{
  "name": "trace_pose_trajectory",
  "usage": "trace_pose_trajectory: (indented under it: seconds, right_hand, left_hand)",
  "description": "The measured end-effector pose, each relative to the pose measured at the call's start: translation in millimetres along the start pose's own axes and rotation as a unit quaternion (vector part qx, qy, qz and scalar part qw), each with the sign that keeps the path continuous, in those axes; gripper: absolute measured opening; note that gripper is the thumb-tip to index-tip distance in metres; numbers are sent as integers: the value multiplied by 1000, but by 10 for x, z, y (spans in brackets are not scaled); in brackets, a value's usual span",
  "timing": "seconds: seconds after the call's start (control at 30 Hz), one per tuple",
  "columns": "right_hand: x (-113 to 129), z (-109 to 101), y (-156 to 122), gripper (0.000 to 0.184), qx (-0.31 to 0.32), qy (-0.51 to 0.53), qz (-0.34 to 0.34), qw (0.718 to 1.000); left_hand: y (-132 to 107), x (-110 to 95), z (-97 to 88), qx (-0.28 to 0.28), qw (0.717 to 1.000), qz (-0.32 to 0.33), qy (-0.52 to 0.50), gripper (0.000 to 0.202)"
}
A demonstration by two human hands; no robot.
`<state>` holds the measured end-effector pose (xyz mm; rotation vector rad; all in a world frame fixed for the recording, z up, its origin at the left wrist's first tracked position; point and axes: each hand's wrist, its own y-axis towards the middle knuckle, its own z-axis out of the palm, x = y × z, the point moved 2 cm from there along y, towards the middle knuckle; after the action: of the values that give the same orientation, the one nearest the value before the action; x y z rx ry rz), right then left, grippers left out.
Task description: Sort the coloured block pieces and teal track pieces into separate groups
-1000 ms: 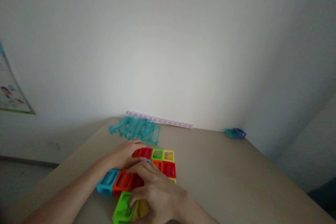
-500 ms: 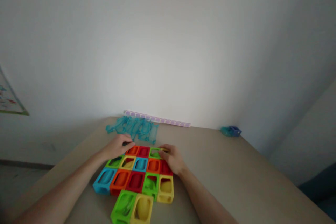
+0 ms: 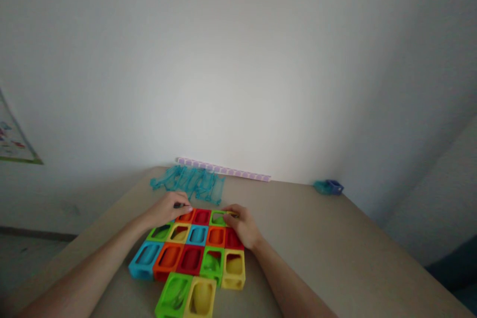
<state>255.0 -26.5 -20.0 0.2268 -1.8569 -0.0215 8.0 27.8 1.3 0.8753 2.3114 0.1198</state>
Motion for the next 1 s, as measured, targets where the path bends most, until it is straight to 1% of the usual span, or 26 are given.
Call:
trace_pose_trajectory:
  seconds: [0.23,0.5,0.57,0.7,0.87,1.0]
  right_hand:
    - [-31,10,2,33,-8,5,14,1000]
    - [-32,2,9,34,-14,-1,16,1000]
    - [-22,4,8,33,-15,-2,14,1000]
    - [-13,5,4,33,-15,-5,10,1000]
    - [10,3,-6,32,-19,-10,10,1000]
    - [27,3,-8,32,-21,-12,9,1000]
  left_hand:
    - [3,26,22,-1,1000,1,3,28]
    - [-4,-46,-9,-8,1000,10,29,29]
    - [0,-34,-19,-26,999,-15,26,35]
    - [6,41,-44,-76,993,-91,7,46]
    - [11,109,-23,-70,991,-109,22,48]
    - [10,119,10,-53,993,-102,36,49]
